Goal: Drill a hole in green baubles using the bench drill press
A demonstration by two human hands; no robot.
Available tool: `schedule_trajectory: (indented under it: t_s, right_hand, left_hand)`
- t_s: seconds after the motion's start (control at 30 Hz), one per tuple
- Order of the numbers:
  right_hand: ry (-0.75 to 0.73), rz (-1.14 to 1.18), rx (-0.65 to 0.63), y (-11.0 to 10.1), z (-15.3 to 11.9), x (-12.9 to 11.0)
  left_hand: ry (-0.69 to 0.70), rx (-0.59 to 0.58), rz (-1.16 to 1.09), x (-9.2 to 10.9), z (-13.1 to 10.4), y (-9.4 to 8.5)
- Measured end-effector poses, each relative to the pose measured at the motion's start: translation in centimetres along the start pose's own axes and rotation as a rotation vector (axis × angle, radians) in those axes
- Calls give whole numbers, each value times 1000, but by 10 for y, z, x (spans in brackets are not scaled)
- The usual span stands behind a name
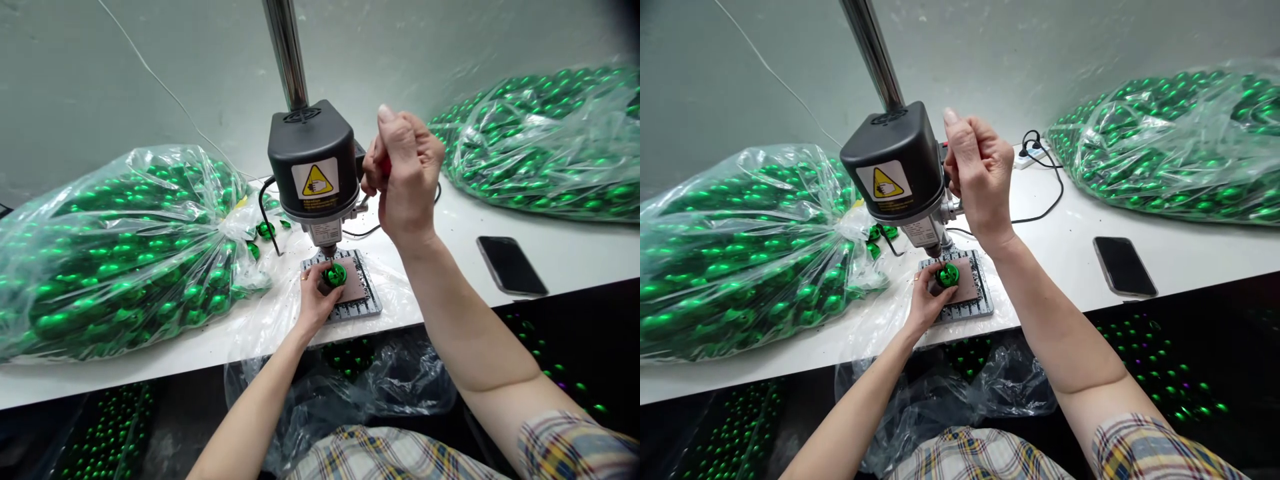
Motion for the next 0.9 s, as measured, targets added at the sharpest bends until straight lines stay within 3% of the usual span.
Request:
schedule_trajectory:
  t_s: [0.2, 0.4, 0.6, 0.9]
  right_hand:
    - [-21, -11, 6, 0, 1, 1]
    - [-36, -28, 4, 0, -1, -1]
    - [-178, -14, 13, -6, -23, -6]
    - [-273, -35, 29, -19, -58, -3]
  left_hand:
    - [-92, 13, -84, -6, -2, 3]
    - [-98, -2, -162, -13, -3, 5]
    - [-106, -4, -158, -13, -3, 6]
    - [-93, -1, -153, -9, -4, 6]
Point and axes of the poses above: each hand's wrist, its own z-axis towards the middle knuckle, its own y-axis out of the palm, x = y × z, the point moved 3 cm from there along z, towards the middle knuckle, and after that the axes turned 1 degree about y, right-handed, at the moved point
